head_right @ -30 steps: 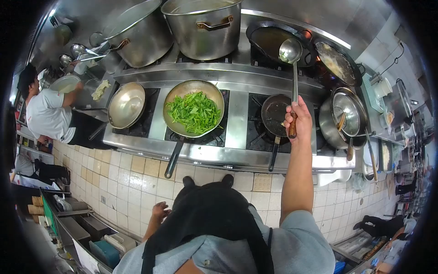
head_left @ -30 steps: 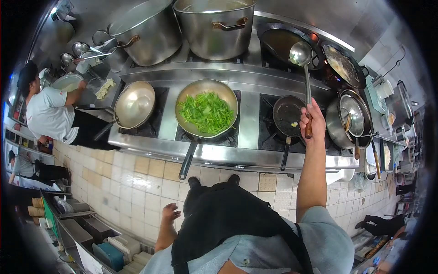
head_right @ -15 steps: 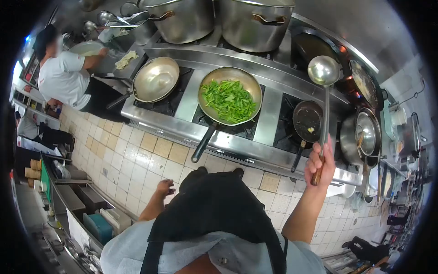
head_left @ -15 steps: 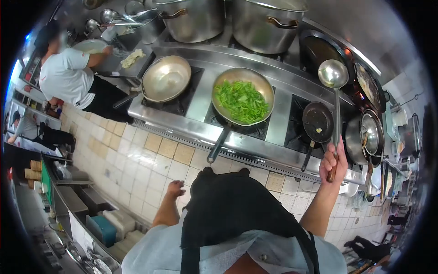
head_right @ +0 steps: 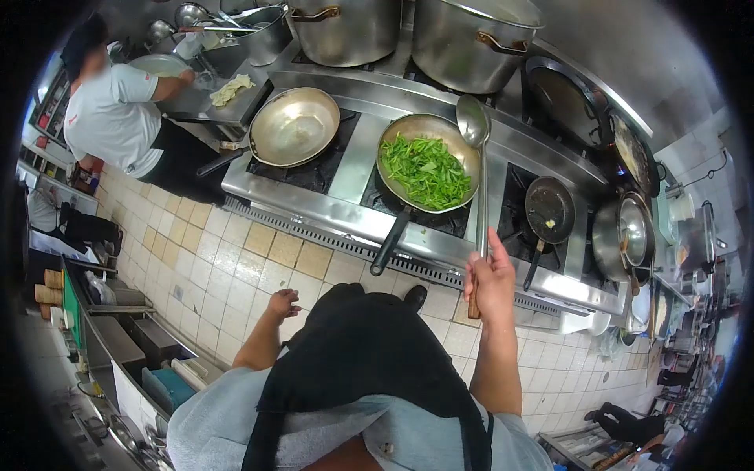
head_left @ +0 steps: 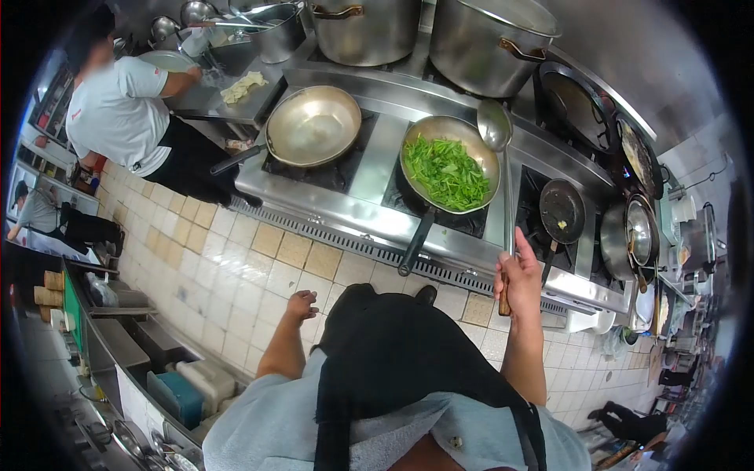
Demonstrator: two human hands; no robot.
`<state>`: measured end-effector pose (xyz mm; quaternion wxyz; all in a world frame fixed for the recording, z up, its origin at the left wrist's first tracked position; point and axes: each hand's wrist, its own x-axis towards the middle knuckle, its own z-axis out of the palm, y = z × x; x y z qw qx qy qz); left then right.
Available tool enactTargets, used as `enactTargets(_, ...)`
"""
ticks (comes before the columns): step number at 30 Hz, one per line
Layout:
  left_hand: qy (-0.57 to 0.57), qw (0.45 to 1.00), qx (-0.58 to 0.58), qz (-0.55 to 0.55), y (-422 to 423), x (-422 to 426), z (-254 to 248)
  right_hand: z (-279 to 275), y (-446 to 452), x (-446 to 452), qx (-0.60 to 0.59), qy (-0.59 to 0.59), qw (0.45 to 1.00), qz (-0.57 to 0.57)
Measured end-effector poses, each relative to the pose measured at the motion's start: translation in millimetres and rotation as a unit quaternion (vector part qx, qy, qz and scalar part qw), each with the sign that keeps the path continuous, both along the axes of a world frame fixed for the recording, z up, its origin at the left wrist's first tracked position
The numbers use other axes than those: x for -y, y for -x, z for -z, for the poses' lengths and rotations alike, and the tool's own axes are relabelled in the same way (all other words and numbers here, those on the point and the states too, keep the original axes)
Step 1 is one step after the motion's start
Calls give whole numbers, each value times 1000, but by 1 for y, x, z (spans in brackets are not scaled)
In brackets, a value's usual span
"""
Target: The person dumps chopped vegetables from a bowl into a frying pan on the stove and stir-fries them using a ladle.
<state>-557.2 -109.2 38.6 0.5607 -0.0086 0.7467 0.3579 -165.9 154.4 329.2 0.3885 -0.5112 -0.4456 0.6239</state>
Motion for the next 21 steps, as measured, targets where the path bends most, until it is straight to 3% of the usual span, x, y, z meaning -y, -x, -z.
enactTargets(5,14,999,36,30,11,13,12,36,17,7,115,-15,993,-10)
enactTargets(8,-18,996,56,67,6,-11,7,39,39,8,299,-6,950,-89)
enactTargets(9,-46,993,59,87,3,-23,3,48,34,11,300,-2,950,-86)
enactTargets(11,-114,988,43,94,-11,-56,-17,75,16,18,385,-227,880,-161)
enactTargets(12,-119,985,46,117,-18,-76,-32,46,15,24,408,-154,881,-183)
enactTargets(16,-187,966,65,167,-47,-137,-77,7,-32,40,455,-220,840,-198)
enactTargets(19,-240,945,113,190,-74,-172,-103,6,-42,46,434,-191,870,-139)
enactTargets(21,-234,936,182,189,-94,-191,-125,38,-33,39,395,-245,882,-81)
